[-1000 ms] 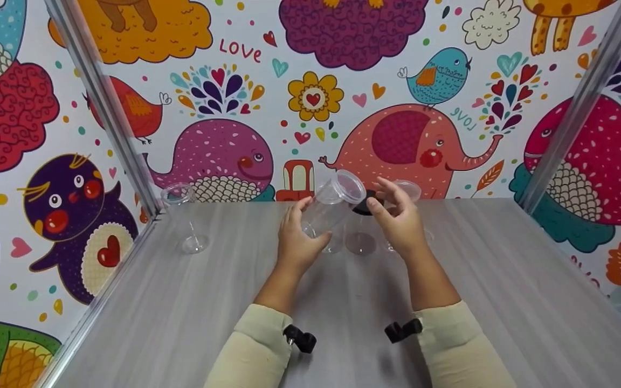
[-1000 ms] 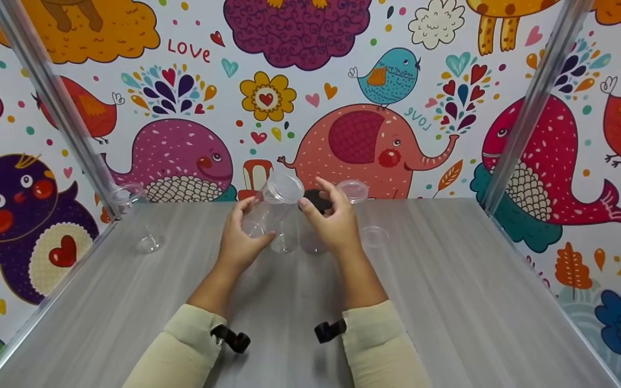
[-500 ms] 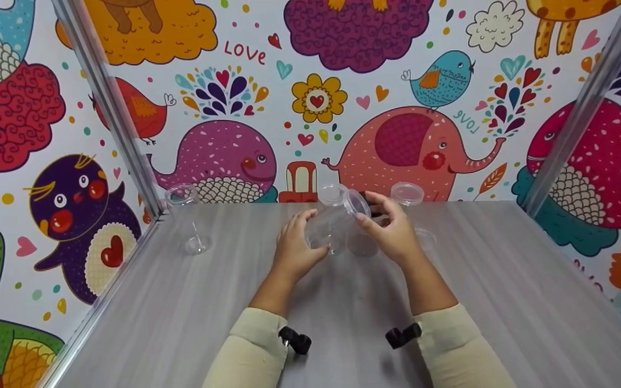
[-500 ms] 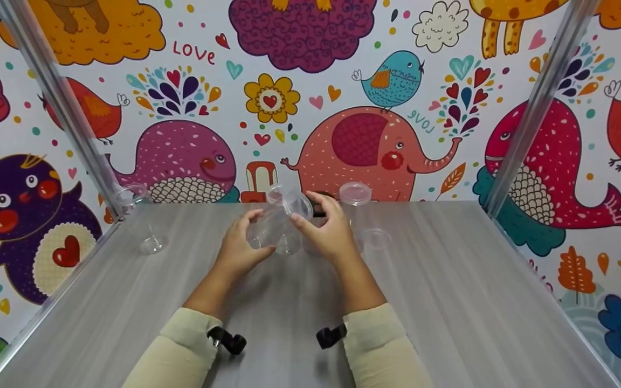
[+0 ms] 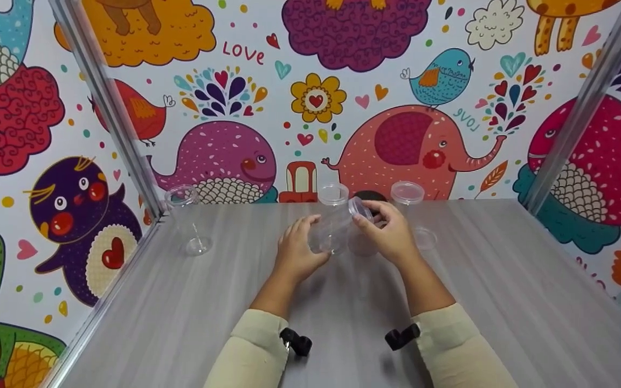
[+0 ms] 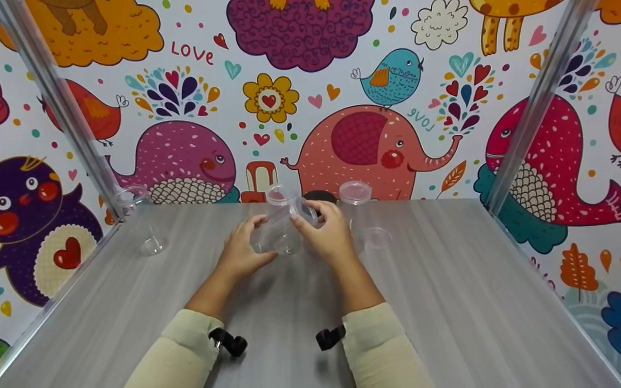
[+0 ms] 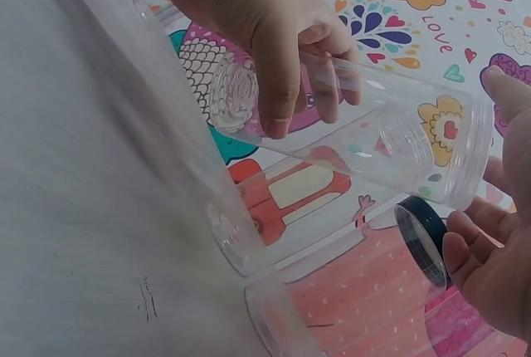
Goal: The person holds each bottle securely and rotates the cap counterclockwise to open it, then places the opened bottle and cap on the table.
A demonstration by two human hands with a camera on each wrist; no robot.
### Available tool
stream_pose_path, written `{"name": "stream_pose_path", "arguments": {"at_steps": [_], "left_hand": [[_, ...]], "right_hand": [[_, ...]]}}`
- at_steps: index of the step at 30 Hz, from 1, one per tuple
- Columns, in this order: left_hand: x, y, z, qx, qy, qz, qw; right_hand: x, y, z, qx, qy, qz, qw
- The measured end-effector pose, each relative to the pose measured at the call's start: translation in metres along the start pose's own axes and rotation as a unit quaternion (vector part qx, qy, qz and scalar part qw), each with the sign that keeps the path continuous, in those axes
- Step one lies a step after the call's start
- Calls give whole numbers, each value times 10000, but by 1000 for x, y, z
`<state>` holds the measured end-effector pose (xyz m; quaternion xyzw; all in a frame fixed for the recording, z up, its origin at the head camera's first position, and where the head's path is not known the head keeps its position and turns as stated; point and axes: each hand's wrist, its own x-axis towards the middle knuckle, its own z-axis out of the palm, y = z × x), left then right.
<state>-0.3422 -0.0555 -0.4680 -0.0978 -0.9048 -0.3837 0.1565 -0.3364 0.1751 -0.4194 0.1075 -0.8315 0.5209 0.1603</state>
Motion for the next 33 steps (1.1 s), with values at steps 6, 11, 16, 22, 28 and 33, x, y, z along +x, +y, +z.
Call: {"name": "stream_pose_path", "arguments": {"at_steps": [6, 11, 16, 22, 28, 33], "left_hand": [[0, 1, 1, 17, -47, 21, 10000], [-1, 0, 1, -140, -165, -19, 9998], [-3, 1, 0, -448, -407, -93, 9981], [-3, 4, -1, -545, -524, -134, 9970], [-3, 5, -1, -489, -561, -185, 9971], [-2, 5, -1, -513, -574, -204, 9968]], "right_hand": [[-1, 2, 0, -4, 161, -58, 9999], [-1, 5, -3, 200, -57, -62, 9998], [-2, 5, -6, 737, -339, -200, 9965], [0, 6, -7, 1060, -445, -362, 9927], [0, 5, -8, 1046, -456, -292, 9930], [-1, 2, -10, 1083, -350, -444, 9925]]}}
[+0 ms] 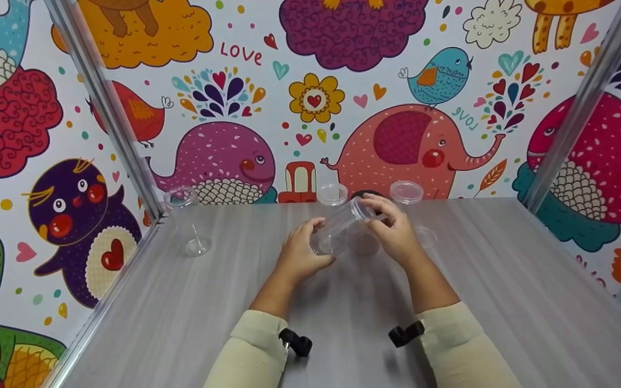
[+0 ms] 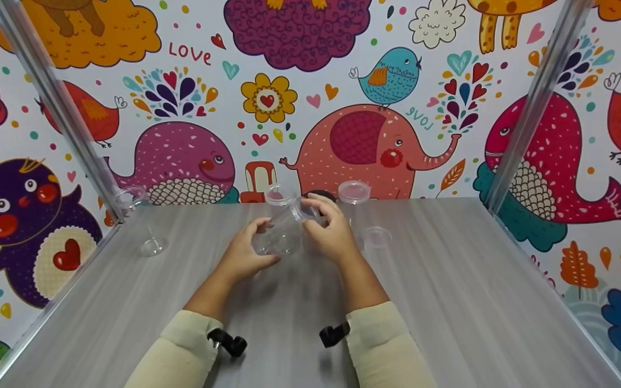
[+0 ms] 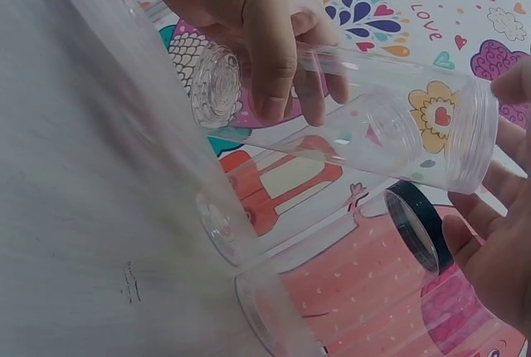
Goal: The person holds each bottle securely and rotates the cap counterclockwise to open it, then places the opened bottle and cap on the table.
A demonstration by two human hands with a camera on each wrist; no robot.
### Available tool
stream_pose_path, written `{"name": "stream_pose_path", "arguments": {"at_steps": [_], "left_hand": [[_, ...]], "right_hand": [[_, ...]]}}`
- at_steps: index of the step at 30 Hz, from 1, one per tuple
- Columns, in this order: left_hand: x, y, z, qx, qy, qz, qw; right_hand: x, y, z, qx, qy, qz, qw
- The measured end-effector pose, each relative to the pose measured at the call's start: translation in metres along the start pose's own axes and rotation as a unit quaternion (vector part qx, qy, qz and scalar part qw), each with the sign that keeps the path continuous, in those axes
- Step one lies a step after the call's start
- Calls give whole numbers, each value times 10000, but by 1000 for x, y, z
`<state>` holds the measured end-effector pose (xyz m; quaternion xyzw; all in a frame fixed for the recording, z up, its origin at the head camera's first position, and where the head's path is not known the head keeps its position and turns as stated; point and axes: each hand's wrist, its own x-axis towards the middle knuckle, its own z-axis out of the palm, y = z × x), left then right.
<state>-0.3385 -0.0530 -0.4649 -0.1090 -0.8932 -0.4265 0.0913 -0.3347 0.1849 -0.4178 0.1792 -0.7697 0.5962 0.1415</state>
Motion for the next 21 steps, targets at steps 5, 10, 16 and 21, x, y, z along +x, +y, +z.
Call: {"name": "stream_pose_path", "arguments": {"at_steps": [5, 10, 16, 21], "left_hand": [[0, 1, -1, -8, -33, 134, 9999], [-2, 2, 0, 14, -67, 217, 9997], [-3, 4, 0, 42, -78, 254, 9996], [-4, 4, -1, 39, -76, 165, 9998]], "right_hand": [[0, -4, 0, -464, 376, -31, 9982], [1, -6, 3, -1054, 723, 255, 9915], [1, -5, 3, -1018, 759, 425, 9910], [0, -4, 2, -868, 640, 260, 9938]]}}
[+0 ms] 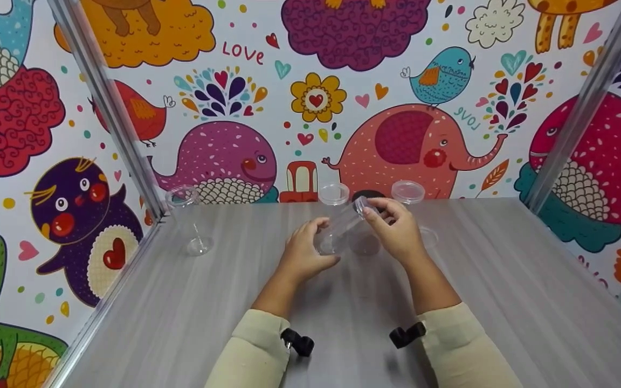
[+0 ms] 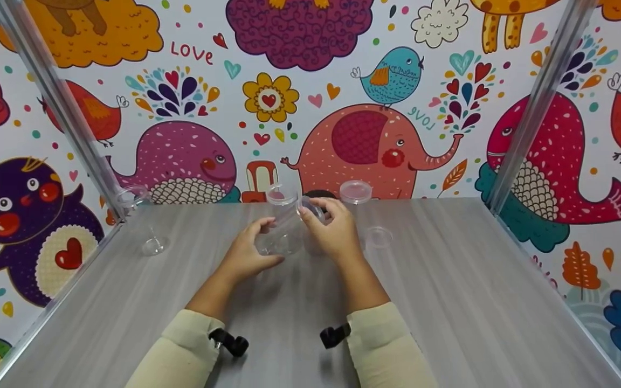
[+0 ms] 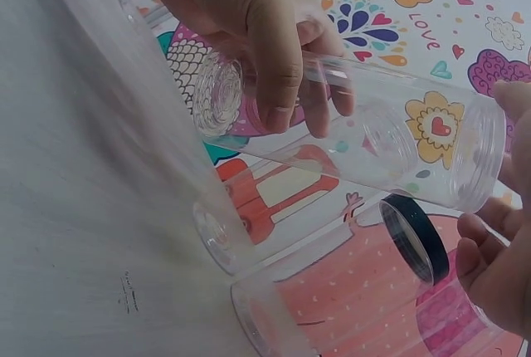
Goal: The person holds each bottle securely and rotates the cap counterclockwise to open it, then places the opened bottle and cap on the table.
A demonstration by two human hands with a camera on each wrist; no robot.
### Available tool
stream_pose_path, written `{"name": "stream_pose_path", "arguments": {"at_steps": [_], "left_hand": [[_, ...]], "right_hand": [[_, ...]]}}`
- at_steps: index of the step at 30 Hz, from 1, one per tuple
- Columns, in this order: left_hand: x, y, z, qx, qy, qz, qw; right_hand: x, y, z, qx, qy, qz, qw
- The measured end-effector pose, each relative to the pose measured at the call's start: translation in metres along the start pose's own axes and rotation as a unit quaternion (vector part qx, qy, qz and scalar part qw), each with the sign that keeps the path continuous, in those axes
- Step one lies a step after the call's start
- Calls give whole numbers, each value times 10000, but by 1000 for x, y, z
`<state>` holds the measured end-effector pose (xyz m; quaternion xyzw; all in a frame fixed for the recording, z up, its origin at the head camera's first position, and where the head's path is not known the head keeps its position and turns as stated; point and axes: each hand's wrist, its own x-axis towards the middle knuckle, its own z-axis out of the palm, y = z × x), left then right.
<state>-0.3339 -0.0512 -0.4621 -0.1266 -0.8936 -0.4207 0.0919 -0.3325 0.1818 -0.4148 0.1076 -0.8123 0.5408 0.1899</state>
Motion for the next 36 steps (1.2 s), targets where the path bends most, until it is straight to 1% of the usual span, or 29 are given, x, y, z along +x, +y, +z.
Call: {"name": "stream_pose_path", "arguments": {"at_steps": [6, 10, 14, 18, 20, 23, 26, 28, 32, 36], "left_hand": [[0, 0, 0, -87, 8, -130, 9999], [0, 0, 0, -95, 18, -162, 9998], [0, 0, 0, -88, 9, -176, 9998], [0, 0, 0, -84, 22, -154, 9998], [0, 0, 1, -75, 33, -88, 9999], [0, -1, 0, -67, 64, 22, 10000], [0, -2, 1, -27, 95, 64, 9999], [0, -2, 1, -8, 101, 42, 9999], [0, -2, 1, 36, 79, 19, 10000], [1, -2, 1, 35, 63, 57, 10000]], "right_hand": [[0, 0, -2, 467, -276, -133, 9984], [0, 0, -1, 806, -334, -228, 9959], [-1, -1, -1, 962, -340, -266, 9944], [-1, -1, 0, 978, -316, -309, 9942], [0, 0, 0, 852, -263, -339, 9954], [1, 1, 1, 469, -173, -348, 9981], [1, 3, 2, 17, -64, -212, 9998], [2, 3, 2, -198, 3, -41, 9998], [1, 1, 2, -359, 96, 263, 9990], [1, 2, 3, -293, 74, 383, 9988]]}}
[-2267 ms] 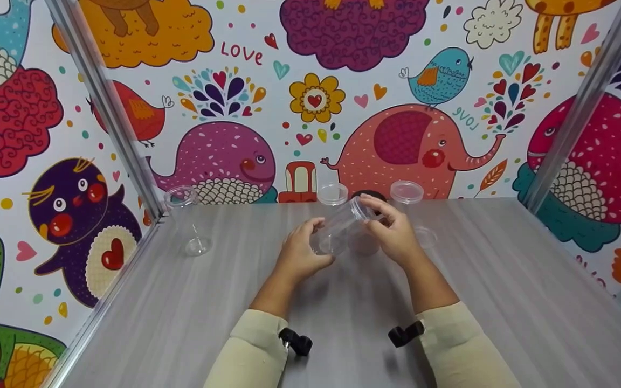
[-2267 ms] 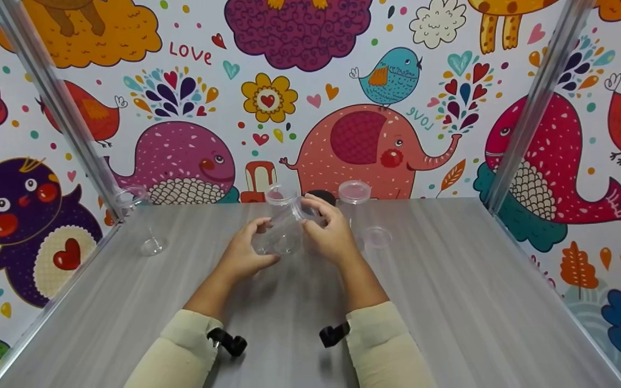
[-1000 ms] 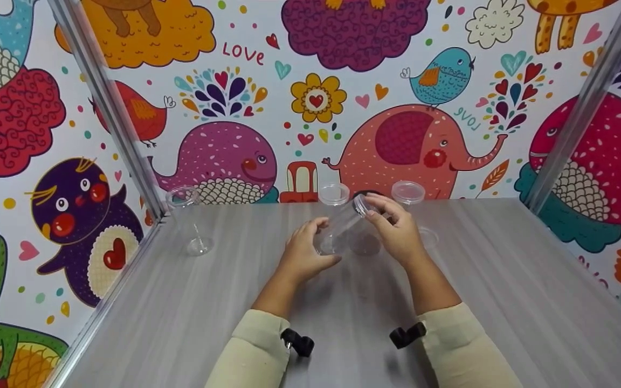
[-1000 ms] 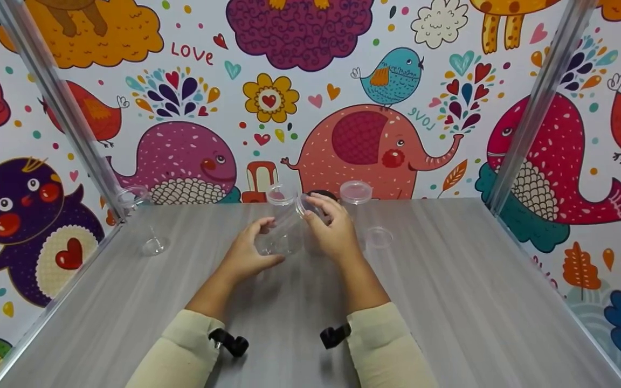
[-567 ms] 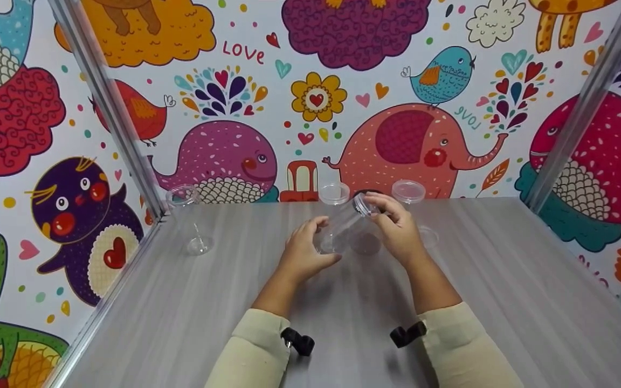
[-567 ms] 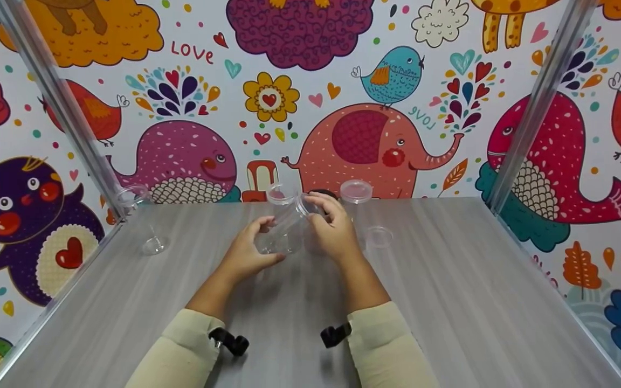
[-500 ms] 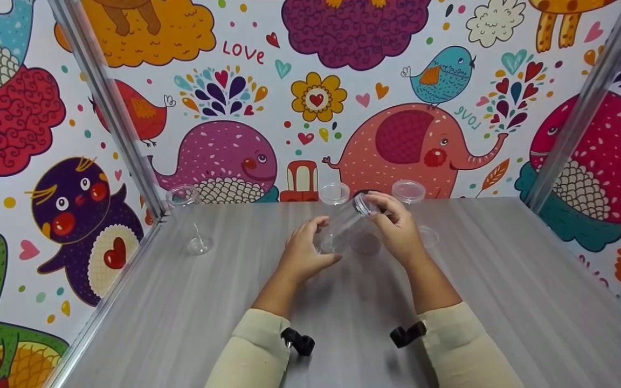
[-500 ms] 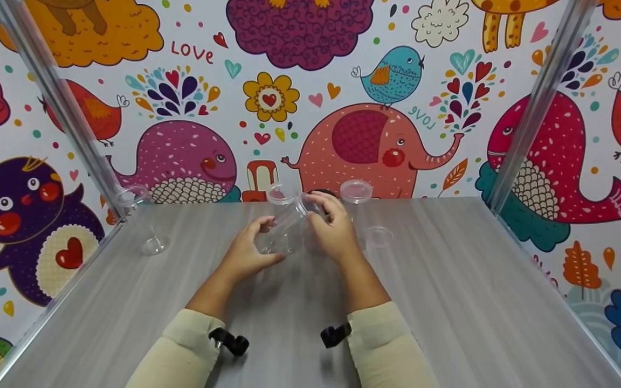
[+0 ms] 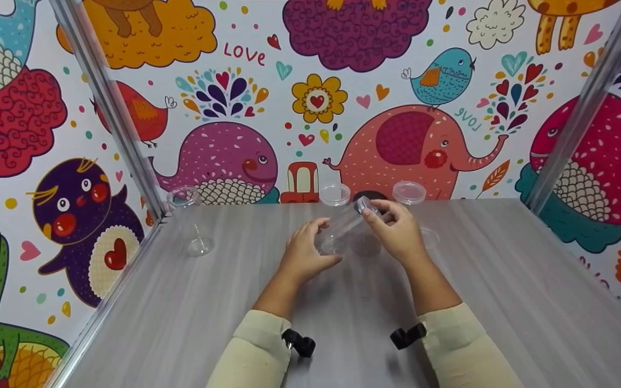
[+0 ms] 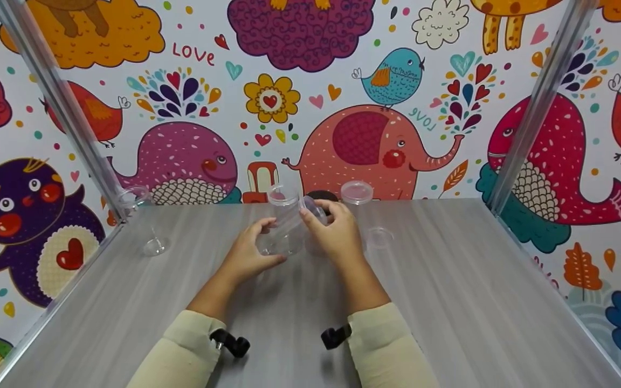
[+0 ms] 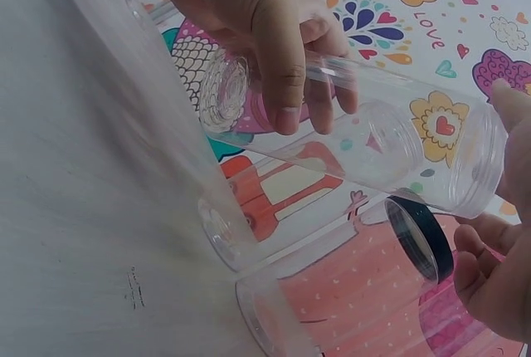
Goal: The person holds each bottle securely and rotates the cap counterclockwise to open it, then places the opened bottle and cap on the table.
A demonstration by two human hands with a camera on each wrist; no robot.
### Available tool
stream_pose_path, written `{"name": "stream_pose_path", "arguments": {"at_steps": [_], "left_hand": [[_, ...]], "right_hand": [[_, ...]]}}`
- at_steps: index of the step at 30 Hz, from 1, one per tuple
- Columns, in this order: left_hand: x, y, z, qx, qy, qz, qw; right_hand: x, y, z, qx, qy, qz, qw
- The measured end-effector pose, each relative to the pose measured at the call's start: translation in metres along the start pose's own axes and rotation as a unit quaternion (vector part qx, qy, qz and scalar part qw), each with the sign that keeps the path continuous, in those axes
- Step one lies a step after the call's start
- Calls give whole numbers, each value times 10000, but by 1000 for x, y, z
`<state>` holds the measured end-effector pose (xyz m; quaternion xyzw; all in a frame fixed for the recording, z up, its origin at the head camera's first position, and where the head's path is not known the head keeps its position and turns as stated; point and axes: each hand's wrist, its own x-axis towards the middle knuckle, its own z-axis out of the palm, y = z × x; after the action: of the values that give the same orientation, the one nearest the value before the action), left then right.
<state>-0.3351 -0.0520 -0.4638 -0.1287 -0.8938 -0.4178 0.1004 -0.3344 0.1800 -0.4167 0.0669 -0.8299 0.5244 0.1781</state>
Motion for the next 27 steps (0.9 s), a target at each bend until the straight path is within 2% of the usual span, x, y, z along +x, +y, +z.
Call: {"name": "stream_pose_path", "arguments": {"at_steps": [9, 14, 19, 23, 27], "left_hand": [[1, 0, 1, -23, 2, -117, 9999], [1, 1, 1, -108, 11, -190, 9998], [-2, 3, 0, -110, 19, -200, 9997], [-2, 4, 0, -145, -8, -203, 9997], [-2, 3, -1, -142, -62, -163, 9997]], "right_hand": [[-1, 0, -1, 419, -182, -144, 9989], [-1, -1, 0, 828, -150, -305, 9960], [-2, -3, 1, 1012, -130, -378, 9941], [-2, -3, 1, 963, -109, -450, 9943], [-1, -2, 0, 546, 47, -433, 9976]]}}
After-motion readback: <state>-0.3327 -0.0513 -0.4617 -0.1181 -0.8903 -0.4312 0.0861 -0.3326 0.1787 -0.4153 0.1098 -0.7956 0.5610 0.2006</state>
